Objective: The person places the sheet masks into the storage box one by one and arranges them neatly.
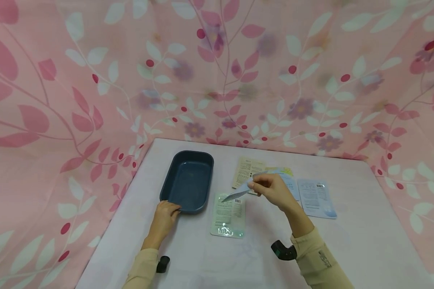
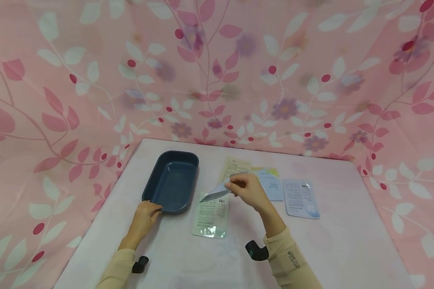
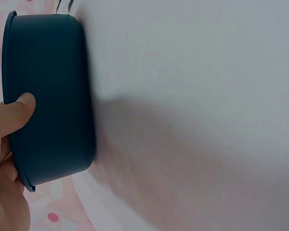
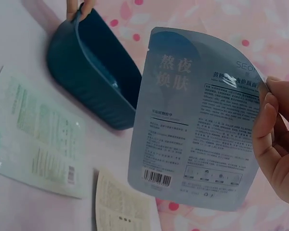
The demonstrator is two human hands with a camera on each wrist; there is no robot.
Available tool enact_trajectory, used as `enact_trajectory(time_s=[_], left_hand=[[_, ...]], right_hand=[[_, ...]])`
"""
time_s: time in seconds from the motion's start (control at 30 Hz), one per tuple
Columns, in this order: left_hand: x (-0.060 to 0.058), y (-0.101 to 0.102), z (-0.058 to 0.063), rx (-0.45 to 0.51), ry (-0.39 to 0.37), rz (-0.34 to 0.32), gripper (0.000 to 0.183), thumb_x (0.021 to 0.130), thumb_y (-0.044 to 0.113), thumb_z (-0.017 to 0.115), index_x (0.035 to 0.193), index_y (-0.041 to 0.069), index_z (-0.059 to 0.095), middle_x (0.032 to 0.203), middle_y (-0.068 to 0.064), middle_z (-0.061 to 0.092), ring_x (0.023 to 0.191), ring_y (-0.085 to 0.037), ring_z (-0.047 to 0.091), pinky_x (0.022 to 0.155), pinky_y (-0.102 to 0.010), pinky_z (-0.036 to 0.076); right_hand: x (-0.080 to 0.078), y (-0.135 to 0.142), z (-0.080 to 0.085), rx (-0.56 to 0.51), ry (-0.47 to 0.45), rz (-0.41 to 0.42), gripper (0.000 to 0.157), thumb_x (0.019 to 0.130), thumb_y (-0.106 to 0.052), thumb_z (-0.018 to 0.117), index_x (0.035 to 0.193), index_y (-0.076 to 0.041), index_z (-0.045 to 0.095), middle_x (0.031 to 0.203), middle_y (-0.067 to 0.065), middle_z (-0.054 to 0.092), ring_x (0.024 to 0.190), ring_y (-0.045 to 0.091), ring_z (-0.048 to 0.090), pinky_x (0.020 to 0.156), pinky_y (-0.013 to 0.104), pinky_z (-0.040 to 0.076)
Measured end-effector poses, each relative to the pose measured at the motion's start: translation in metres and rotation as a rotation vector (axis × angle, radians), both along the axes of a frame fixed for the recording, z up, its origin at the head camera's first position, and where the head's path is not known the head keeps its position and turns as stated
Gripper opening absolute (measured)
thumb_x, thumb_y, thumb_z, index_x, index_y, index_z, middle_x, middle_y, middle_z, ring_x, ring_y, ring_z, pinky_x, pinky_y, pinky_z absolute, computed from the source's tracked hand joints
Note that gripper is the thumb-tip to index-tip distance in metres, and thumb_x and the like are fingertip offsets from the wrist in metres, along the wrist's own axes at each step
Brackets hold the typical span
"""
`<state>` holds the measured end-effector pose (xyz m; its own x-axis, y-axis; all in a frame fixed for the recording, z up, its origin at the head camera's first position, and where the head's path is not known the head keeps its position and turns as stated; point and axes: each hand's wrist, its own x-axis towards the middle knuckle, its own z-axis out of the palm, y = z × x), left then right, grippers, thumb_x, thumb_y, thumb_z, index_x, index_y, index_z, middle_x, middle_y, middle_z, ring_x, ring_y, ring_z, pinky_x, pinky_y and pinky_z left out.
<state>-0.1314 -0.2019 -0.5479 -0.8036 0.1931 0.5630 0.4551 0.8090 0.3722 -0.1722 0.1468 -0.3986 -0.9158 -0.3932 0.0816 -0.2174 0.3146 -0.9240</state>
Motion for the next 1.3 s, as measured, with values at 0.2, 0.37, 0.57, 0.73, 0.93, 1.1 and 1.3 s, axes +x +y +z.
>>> enact_trajectory(time_s=[0.2,0.37,0.57,0.73,0.93,1.1,1.3], left_hand=[[0.000,0.000,-0.001,0.009,0.019,-0.004,0.021,0.059,-0.010,0.081,0.077,-0.003,0.071,0.073,-0.010,0.069,0.070,-0.025,0.064,0.083,-0.051,0.049],[0.000,0.000,-0.002,0.022,0.028,-0.009,0.020,0.060,-0.009,0.080,0.077,-0.002,0.071,0.073,-0.010,0.069,0.070,-0.025,0.064,0.083,-0.051,0.048],[0.000,0.000,-0.002,0.022,0.024,-0.006,0.019,0.061,-0.009,0.080,0.077,-0.002,0.071,0.073,-0.010,0.069,0.070,-0.026,0.063,0.084,-0.051,0.048],[0.000,0.000,-0.002,0.017,0.026,-0.006,0.019,0.061,-0.009,0.080,0.077,-0.002,0.071,0.072,-0.010,0.069,0.069,-0.026,0.063,0.083,-0.051,0.049],[0.000,0.000,-0.002,0.030,0.044,-0.014,0.021,0.060,-0.010,0.080,0.077,-0.002,0.071,0.072,-0.009,0.068,0.068,-0.026,0.063,0.083,-0.051,0.049],[0.000,0.001,-0.002,0.031,0.038,-0.010,0.021,0.060,-0.010,0.080,0.077,-0.001,0.071,0.072,-0.009,0.068,0.070,-0.026,0.063,0.084,-0.050,0.048],[0.001,0.001,-0.001,0.030,0.025,-0.007,0.020,0.061,-0.009,0.080,0.077,-0.002,0.071,0.072,-0.009,0.069,0.070,-0.026,0.063,0.084,-0.050,0.049]], right_hand=[[-0.007,-0.011,0.007,-0.018,0.014,0.022,0.013,0.088,-0.003,0.062,0.093,0.008,0.065,0.074,0.009,0.057,0.064,0.027,0.055,0.056,0.021,0.048],[-0.012,-0.021,0.010,-0.035,0.026,0.035,0.013,0.088,-0.003,0.063,0.093,0.008,0.066,0.074,0.011,0.057,0.064,0.025,0.055,0.058,0.023,0.050],[-0.019,-0.032,0.012,-0.044,-0.006,0.039,0.015,0.088,-0.004,0.063,0.094,0.010,0.065,0.076,0.013,0.059,0.063,0.015,0.053,0.059,0.023,0.050],[-0.022,-0.041,0.015,-0.069,0.009,0.060,0.013,0.088,-0.003,0.063,0.092,0.010,0.065,0.077,0.013,0.059,0.062,0.015,0.052,0.057,0.021,0.049],[-0.026,-0.052,0.017,-0.072,0.022,0.077,0.013,0.088,-0.004,0.063,0.091,0.009,0.065,0.074,0.005,0.058,0.062,0.014,0.053,0.060,0.025,0.051],[-0.032,-0.061,0.015,-0.078,0.027,0.088,0.015,0.088,-0.004,0.063,0.094,0.009,0.065,0.074,0.008,0.059,0.061,0.014,0.053,0.059,0.024,0.051],[-0.039,-0.072,0.011,-0.110,0.024,0.099,0.014,0.087,-0.002,0.063,0.093,0.011,0.065,0.076,0.014,0.061,0.060,0.015,0.053,0.058,0.027,0.052]])
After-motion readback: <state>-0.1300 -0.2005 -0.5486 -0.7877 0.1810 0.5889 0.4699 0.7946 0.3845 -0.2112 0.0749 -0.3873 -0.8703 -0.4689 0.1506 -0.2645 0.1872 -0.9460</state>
